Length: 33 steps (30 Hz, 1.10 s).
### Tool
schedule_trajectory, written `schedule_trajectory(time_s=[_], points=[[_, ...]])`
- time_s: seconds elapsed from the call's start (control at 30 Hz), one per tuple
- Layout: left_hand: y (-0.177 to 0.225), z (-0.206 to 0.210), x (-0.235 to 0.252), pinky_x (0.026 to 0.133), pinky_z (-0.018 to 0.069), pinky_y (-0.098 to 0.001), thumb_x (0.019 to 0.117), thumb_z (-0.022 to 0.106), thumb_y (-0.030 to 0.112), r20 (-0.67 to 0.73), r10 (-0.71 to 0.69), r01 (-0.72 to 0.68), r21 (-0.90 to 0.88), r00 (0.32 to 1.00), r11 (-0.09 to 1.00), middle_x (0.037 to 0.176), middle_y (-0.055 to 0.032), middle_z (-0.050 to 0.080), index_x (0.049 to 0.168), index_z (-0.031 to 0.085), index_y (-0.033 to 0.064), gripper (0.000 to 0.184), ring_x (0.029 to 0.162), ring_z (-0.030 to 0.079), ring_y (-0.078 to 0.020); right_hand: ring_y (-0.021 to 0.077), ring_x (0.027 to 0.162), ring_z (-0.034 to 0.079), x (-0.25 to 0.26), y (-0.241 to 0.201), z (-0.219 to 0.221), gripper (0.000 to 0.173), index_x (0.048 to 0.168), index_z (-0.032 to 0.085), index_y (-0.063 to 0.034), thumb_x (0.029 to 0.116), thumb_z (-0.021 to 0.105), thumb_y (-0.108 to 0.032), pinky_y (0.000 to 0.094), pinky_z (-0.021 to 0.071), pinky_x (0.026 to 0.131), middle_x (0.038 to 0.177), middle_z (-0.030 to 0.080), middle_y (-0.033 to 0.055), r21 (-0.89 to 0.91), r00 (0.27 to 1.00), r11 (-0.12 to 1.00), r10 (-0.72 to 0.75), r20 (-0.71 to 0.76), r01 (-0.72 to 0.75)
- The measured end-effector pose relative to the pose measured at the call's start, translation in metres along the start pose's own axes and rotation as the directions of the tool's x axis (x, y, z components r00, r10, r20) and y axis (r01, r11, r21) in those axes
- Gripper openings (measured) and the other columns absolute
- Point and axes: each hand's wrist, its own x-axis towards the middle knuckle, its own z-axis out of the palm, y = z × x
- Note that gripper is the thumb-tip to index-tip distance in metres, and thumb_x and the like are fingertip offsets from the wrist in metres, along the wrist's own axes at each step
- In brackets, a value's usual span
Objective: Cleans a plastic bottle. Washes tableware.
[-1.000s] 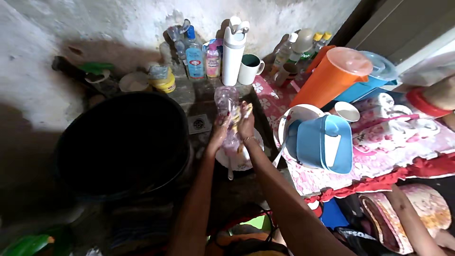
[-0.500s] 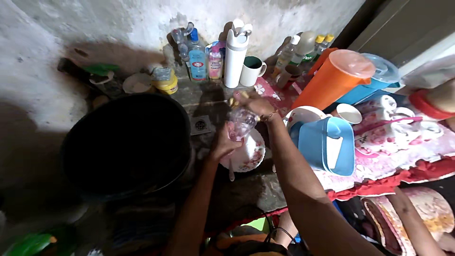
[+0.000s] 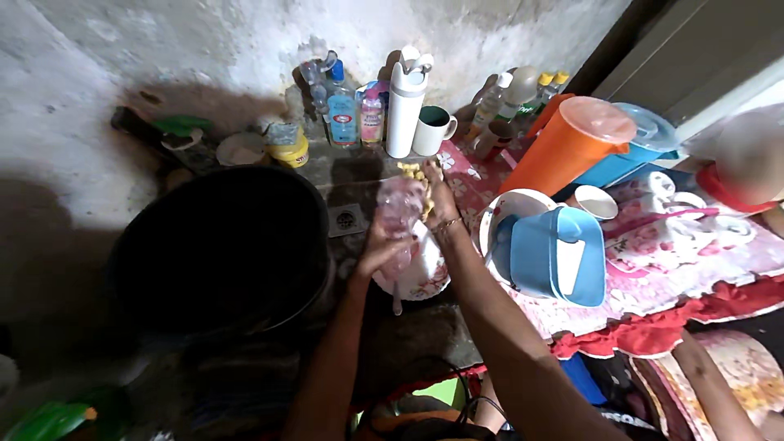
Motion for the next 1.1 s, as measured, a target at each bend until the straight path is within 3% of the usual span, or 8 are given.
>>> schedule_trajectory(time_s=[0.13,0.23,0.33,0.47,0.57,0.7,0.8,1.1], points=[[0.001,0.004,0.027,0.100,0.0502,-0.0473,0.0977,0.070,0.021,-0.211,0.025,-0.056,-0.144,0.977,0.988,0.145,-0.0202,0.050,0.153,0.033,0.0070,0.068,0.124,0.056,-0.0289,0.0167,0.098,0.064,-0.040,0.054,0.003,0.046,0.154,0.043,-0.0073,0.1079,0.046,-0.013,0.0355,0.0544,0.085,0.131,0.062,0.0153,-0.269,0.990,0.953,-0.130,0.051,0.139],[0.003,-0.001,0.040,0.100,0.0491,-0.0509,0.0964,0.072,0.029,-0.338,-0.066,-0.021,-0.249,0.939,0.968,0.146,-0.0209,0.050,0.154,0.033,0.0090,0.072,0.126,0.054,-0.0316,0.0286,0.124,0.060,-0.055,0.077,-0.010,0.054,0.151,0.045,0.0035,0.0978,0.055,0.002,0.0418,0.0509,0.102,0.150,0.049,0.0265,-0.461,0.969,0.853,-0.193,0.153,0.243],[0.006,-0.003,0.053,0.089,0.0555,-0.0429,0.1024,0.060,0.038,-0.287,-0.212,0.046,-0.490,0.934,0.870,0.122,-0.0123,0.061,0.148,0.043,0.0117,0.055,0.105,0.063,-0.0214,0.0119,0.096,0.065,-0.057,0.085,-0.016,0.041,0.141,0.048,0.0084,0.1033,0.054,-0.005,0.0279,0.0553,0.086,0.117,0.065,0.0162,-0.239,0.995,0.966,-0.102,-0.016,0.095],[-0.002,-0.003,0.047,0.074,0.0599,-0.0293,0.1088,0.036,0.043,-0.077,-0.017,-0.032,-0.595,0.997,0.803,0.097,-0.0003,0.066,0.136,0.044,0.0153,0.040,0.083,0.068,-0.0112,0.0145,0.083,0.066,-0.054,0.069,-0.016,0.036,0.138,0.042,0.0020,0.1056,0.052,-0.008,0.0321,0.0597,0.076,0.100,0.064,0.0112,0.111,0.978,0.972,0.209,0.004,-0.208],[-0.014,-0.006,0.043,0.077,0.0604,-0.0313,0.1053,0.045,0.045,-0.048,0.023,-0.045,-0.518,0.999,0.854,0.106,-0.0015,0.069,0.137,0.047,0.0172,0.042,0.088,0.069,-0.0128,0.0097,0.076,0.066,-0.053,0.062,-0.018,0.036,0.127,0.049,0.0019,0.0934,0.062,0.008,0.0259,0.0589,0.069,0.091,0.066,0.0065,0.036,0.979,0.981,0.188,0.075,-0.191],[-0.001,0.003,0.037,0.093,0.0528,-0.0497,0.0948,0.072,0.018,-0.197,-0.174,0.111,-0.294,0.965,0.949,0.140,-0.0179,0.056,0.155,0.035,0.0140,0.071,0.118,0.059,-0.0296,0.0121,0.094,0.067,-0.046,0.071,-0.020,0.062,0.133,0.050,0.0077,0.0769,0.076,0.014,0.0276,0.0587,0.085,0.109,0.066,0.0143,-0.168,0.997,0.986,0.025,0.075,-0.012],[0.001,0.004,0.033,0.090,0.0538,-0.0455,0.0909,0.075,0.012,-0.274,-0.167,0.083,-0.293,0.947,0.953,0.136,-0.0167,0.057,0.151,0.039,0.0109,0.070,0.112,0.060,-0.0259,0.0141,0.106,0.066,-0.043,0.070,-0.024,0.065,0.134,0.052,0.0080,0.0767,0.083,0.005,0.0294,0.0558,0.095,0.118,0.066,0.0174,-0.357,0.992,0.934,0.036,0.124,0.011],[-0.002,0.003,0.032,0.089,0.0547,-0.0445,0.0913,0.073,0.012,-0.219,-0.083,0.023,-0.261,0.972,0.965,0.133,-0.0158,0.059,0.148,0.043,0.0114,0.064,0.111,0.061,-0.0250,0.0148,0.102,0.066,-0.045,0.066,-0.026,0.050,0.122,0.062,0.0079,0.0800,0.085,-0.006,0.0316,0.0545,0.094,0.112,0.069,0.0166,-0.552,0.983,0.831,0.151,0.104,-0.069]])
